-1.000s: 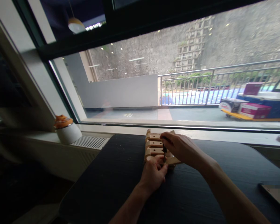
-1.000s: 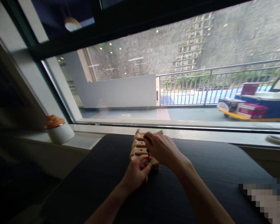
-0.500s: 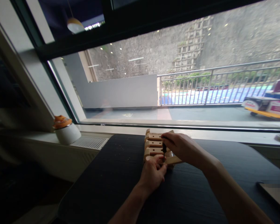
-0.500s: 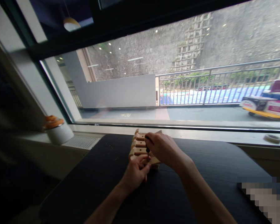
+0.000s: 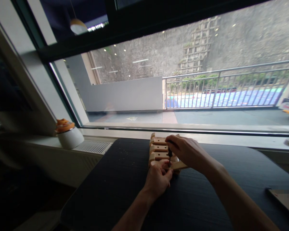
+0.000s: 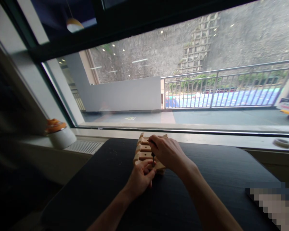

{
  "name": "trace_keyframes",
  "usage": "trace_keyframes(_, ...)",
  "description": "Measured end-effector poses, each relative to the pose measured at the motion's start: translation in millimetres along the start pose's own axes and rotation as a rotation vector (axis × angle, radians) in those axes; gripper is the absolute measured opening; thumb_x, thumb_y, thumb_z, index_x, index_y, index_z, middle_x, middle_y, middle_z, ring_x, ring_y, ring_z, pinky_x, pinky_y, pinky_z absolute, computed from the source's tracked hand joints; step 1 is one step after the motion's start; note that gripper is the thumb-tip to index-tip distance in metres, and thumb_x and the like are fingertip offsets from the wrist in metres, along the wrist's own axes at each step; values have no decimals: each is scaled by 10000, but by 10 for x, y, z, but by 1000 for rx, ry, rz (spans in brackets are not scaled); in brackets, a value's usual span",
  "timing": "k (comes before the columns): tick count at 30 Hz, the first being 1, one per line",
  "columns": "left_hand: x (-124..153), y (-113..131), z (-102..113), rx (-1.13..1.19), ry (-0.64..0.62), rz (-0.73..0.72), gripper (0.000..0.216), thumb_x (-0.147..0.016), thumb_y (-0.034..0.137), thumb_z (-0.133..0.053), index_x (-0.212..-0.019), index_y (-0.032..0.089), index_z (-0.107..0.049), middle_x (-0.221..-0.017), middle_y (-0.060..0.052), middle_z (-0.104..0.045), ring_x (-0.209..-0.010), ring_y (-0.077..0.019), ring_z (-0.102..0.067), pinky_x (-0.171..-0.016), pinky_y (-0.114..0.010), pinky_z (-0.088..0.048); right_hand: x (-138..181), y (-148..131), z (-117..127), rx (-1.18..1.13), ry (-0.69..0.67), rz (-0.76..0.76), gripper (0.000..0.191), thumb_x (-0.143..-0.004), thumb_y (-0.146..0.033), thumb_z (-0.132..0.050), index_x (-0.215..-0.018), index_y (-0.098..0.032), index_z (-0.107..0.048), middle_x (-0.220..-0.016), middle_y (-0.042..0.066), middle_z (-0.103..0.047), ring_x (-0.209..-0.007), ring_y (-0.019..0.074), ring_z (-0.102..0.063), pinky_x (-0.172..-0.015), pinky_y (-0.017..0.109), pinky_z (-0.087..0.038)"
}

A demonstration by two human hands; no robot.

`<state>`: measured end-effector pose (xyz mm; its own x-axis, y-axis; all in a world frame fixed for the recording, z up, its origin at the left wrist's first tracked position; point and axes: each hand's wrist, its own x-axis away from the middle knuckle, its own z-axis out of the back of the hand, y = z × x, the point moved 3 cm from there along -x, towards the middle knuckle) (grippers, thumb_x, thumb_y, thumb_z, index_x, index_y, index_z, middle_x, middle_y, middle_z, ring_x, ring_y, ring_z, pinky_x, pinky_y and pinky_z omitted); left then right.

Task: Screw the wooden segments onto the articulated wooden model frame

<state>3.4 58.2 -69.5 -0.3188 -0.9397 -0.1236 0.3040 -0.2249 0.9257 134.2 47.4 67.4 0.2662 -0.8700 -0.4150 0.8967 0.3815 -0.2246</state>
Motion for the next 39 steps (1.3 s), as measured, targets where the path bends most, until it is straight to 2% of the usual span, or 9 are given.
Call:
trace_keyframes(4, 0, 5, -6, 17, -7, -8, 303, -832, 291, -562, -1108, 172, -606, -436, 60, -520, -340, -92, -484, -371, -164, -352, 15, -51, 4, -72, -25, 58, 308, -937, -296, -391, -1136, -257, -623, -1017, 33, -702, -811, 193, -658, -651, 254, -396)
trace_keyframes(9, 2, 6, -3, 27, -8, -13, 294, -831, 291, -561, -1097, 175, -609, -426, 65, -512, -331, -89, -477, -366, -158, -347, 15, -28, -3, -93, -21, 65, 317, -936, -295, -393, -1153, -248, -620, -1005, 40, -707, -833, 209, -657, -676, 265, -407)
trace_keyframes(12, 4, 5, 2, 23, -2, -11, 298, -832, 301, -567, -1099, 176, -609, -427, 64, -517, -333, -83, -473, -379, -156, -351, 2, 23, -13, -112, -13, 62, 290, -935, -313, -408, -1093, -231, -637, -962, 48, -712, -833, 206, -651, -670, 257, -402)
trace_keyframes(19, 10, 8, 3, 15, -1, -8, 321, -834, 307, -567, -1118, 164, -605, -442, 57, -529, -348, -85, -482, -390, -159, -356, -14, 97, -25, -89, -2, 2, 255, -911, -377, -455, -904, -201, -640, -733, 38, -680, -643, 170, -604, -560, 241, -352)
trace_keyframes(23, 8, 3, 4, 3, 5, -3, 312, -832, 300, -567, -1118, 180, -607, -435, 59, -529, -346, -86, -482, -390, -159, -356, -15, 72, -21, -10, 6, -33, 247, -899, -388, -465, -904, -216, -642, -716, 33, -678, -632, 177, -603, -547, 245, -329)
trace_keyframes(27, 5, 5, -1, 10, 7, -6, 304, -828, 292, -574, -1108, 180, -610, -428, 62, -516, -338, -84, -475, -381, -156, -348, -4, -3, -9, 14, 3, -4, 263, -920, -339, -421, -1037, -242, -636, -808, 31, -705, -668, 185, -630, -559, 251, -330)
trace_keyframes(31, 8, 41, 1, 35, -6, -10, 283, -834, 286, -571, -1092, 176, -613, -426, 67, -501, -335, -81, -464, -376, -156, -340, 24, -80, 5, -88, -45, 77, 284, -919, -296, -422, -1110, -270, -630, -925, 25, -715, -773, 183, -653, -617, 243, -374)
trace_keyframes(39, 12, 35, -8, 51, -11, -4, 299, -832, 287, -567, -1109, 177, -599, -442, 60, -519, -346, -87, -475, -377, -161, -345, 30, -35, 28, -121, -27, 61, 294, -926, -298, -415, -1073, -224, -658, -949, 56, -714, -826, 194, -652, -662, 247, -401)
